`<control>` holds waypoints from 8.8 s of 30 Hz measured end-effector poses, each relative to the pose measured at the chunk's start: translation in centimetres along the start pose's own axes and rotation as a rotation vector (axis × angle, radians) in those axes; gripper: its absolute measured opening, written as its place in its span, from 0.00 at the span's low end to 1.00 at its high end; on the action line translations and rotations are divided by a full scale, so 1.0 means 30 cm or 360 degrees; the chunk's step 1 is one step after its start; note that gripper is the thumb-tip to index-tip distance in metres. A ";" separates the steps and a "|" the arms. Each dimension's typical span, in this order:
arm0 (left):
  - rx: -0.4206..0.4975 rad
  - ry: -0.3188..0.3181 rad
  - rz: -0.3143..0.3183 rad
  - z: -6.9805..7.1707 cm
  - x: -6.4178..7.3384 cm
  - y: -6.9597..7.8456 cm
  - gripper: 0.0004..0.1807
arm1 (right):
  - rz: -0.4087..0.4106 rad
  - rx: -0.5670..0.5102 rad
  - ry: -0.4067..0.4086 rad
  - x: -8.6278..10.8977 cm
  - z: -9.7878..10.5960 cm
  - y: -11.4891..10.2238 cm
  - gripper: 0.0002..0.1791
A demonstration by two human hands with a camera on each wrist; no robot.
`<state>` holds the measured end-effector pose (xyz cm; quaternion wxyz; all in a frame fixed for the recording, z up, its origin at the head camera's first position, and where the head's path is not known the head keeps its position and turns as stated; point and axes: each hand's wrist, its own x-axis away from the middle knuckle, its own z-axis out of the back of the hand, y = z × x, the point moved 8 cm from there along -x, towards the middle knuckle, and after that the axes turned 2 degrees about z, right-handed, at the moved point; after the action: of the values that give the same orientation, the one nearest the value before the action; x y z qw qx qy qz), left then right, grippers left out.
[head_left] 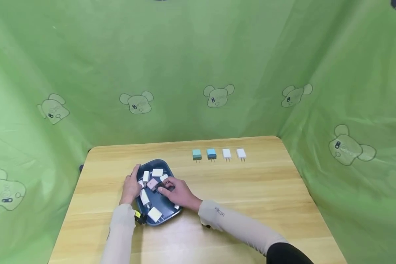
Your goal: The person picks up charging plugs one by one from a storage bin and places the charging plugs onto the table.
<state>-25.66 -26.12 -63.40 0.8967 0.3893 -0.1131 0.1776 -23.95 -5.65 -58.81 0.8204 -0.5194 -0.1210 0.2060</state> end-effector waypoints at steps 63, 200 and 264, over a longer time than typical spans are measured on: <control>-0.0063 0.0006 0.0000 -0.015 -0.007 -0.006 0.48 | -0.0829 -0.0259 0.0619 -0.063 0.441 0.421 0.17; -0.0057 0.0091 -0.0018 0.006 0.032 -0.025 0.48 | -0.0109 0.0808 -0.0894 0.106 -0.239 -0.008 0.22; -0.0102 0.0111 -0.0041 -0.011 0.019 0.015 0.48 | -0.0233 -0.0189 -0.0578 0.056 -0.174 0.038 0.12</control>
<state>-25.30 -25.46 -63.13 0.9144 0.3552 -0.0826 0.1758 -20.54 -8.63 -62.12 0.7658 -0.5111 -0.3164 0.2285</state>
